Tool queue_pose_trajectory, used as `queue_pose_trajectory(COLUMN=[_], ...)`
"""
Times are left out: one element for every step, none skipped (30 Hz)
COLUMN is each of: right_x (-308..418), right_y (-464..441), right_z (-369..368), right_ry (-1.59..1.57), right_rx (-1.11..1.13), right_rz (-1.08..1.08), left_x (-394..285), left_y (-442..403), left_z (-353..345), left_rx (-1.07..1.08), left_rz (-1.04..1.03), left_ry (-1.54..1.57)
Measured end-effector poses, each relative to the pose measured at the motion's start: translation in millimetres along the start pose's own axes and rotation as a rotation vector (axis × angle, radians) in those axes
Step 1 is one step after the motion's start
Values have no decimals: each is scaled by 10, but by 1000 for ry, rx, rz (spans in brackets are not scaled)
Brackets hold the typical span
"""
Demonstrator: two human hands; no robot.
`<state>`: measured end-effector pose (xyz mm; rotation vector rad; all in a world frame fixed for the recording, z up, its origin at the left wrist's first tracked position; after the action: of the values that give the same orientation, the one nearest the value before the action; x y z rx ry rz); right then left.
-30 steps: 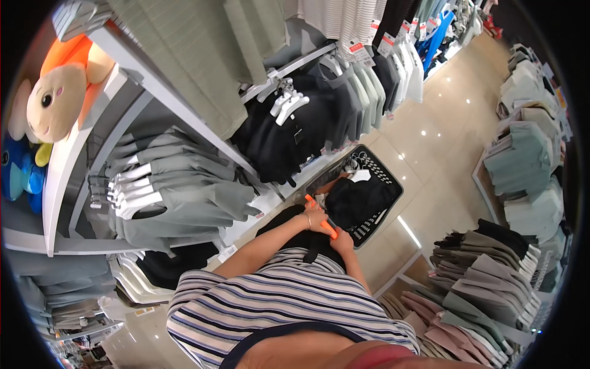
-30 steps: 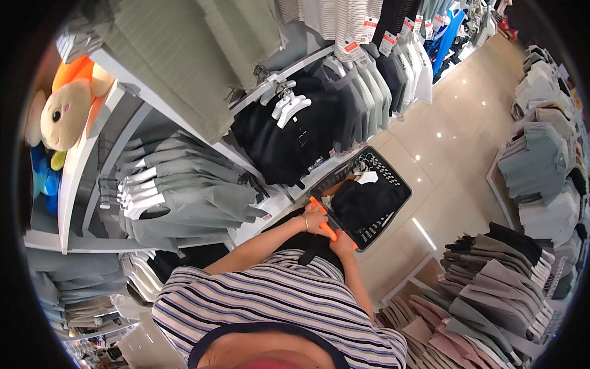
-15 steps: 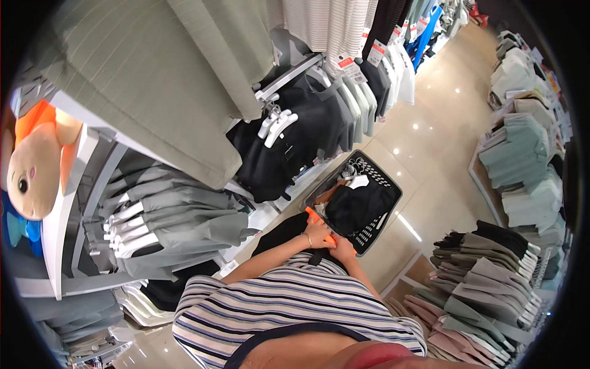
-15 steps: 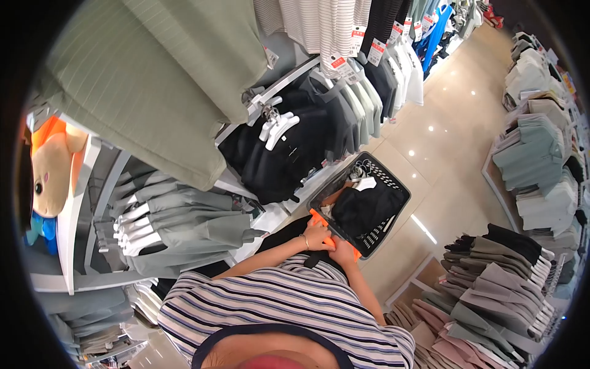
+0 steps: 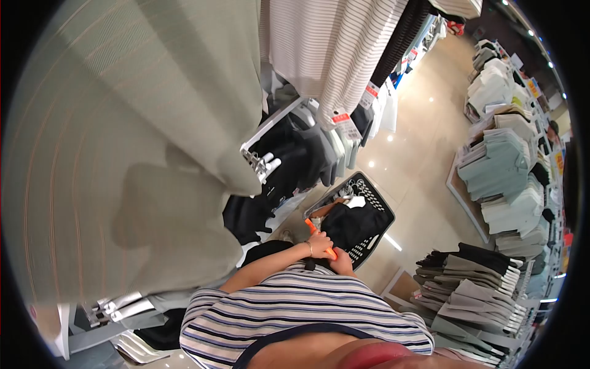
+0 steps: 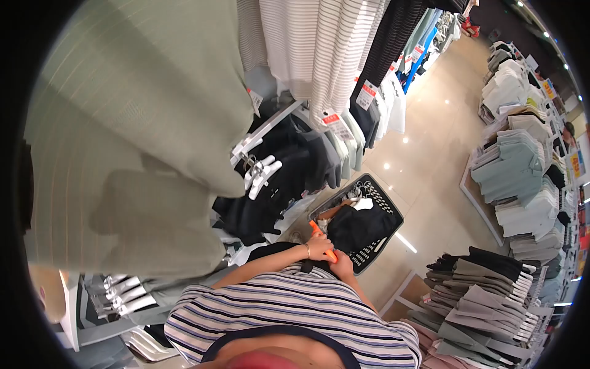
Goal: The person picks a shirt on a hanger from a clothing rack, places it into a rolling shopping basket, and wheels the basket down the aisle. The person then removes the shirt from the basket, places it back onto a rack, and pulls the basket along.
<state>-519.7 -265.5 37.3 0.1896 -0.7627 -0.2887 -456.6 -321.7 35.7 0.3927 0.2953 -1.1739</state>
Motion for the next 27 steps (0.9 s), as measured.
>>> queue_pose_trajectory(right_x=[-20,-63,-62,-55,-66,-100,-135,-179,-188,-210,-231,-214,-195,-203,-235,-273,-315,-375,-413,-479,-512,-540,-568,-598,-644,-689,-732], right_y=[-57,-89,-119,-141,-167,-197,-228,-263,-307,-339,-361,-385,-413,-427,-482,-544,-554,-584,-626,-676,-709,-747,-788,-814,-848,-896,-945], right_z=[43,77,136,199,254,282,311,323,360,401,455,514,554,609,646,674,682,731,797,821,885,947,1003,1057,1100,1151,1205], right_ry=[4,7,8,5,-22,-36,-50,-49,-48,-47,-47,-49,-56,-79,-81,-83,-87,-84,-125,-119,-113,-114,-114,-113,-128,-142,-155], right_rx=[-13,-25,-36,-45,-69,-67,-66,-68,-72,-74,-84,-92,-100,-109,-110,-110,-103,-112,-145,-134,-126,-132,-136,-140,-130,-123,-117], right_rz=[-10,-21,-34,-22,-31,-37,-42,-56,-68,-79,-83,-86,-86,-84,-77,-70,-67,-62,-29,-32,-32,-18,-5,9,15,23,31], left_x=[19,25,24,19,14,-5,-28,-16,-4,1,3,-1,6,-3,7,18,-2,-7,-9,-13,-27,-35,-45,-63,-60,-59,-52], left_y=[-73,-133,-188,-249,-296,-349,-399,-460,-520,-571,-613,-659,-703,-736,-799,-861,-887,-961,-1053,-1132,-1208,-1285,-1360,-1421,-1494,-1582,-1676], left_z=[46,79,118,118,135,170,209,201,232,252,268,291,314,357,388,415,413,420,432,435,473,491,505,546,540,539,532], left_rx=[-6,-9,-9,21,15,7,-1,35,40,46,55,46,39,32,20,6,-1,7,14,26,48,70,92,56,81,104,127], left_rz=[-24,-48,-72,-92,-100,-111,-122,-120,-125,-128,-129,-143,-155,-165,-173,-181,-186,-171,-157,-154,-142,-132,-121,-144,-133,-123,-115], left_ry=[12,26,38,5,-35,-74,-115,-113,-114,-115,-116,-113,-112,-118,-125,-132,-133,-137,-142,-148,-154,-153,-151,-161,-160,-160,-161])
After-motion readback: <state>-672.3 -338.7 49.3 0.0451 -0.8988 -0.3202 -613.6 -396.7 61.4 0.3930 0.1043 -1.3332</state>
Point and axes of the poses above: each hand's wrist, its own y-axis away from the middle knuckle, its own z-axis out of the back of the hand, x = y × z, the point moved 9 cm from there along -y, towards the middle knuckle, and after that the axes turned 2 degrees about x, right-handed, at the moved point
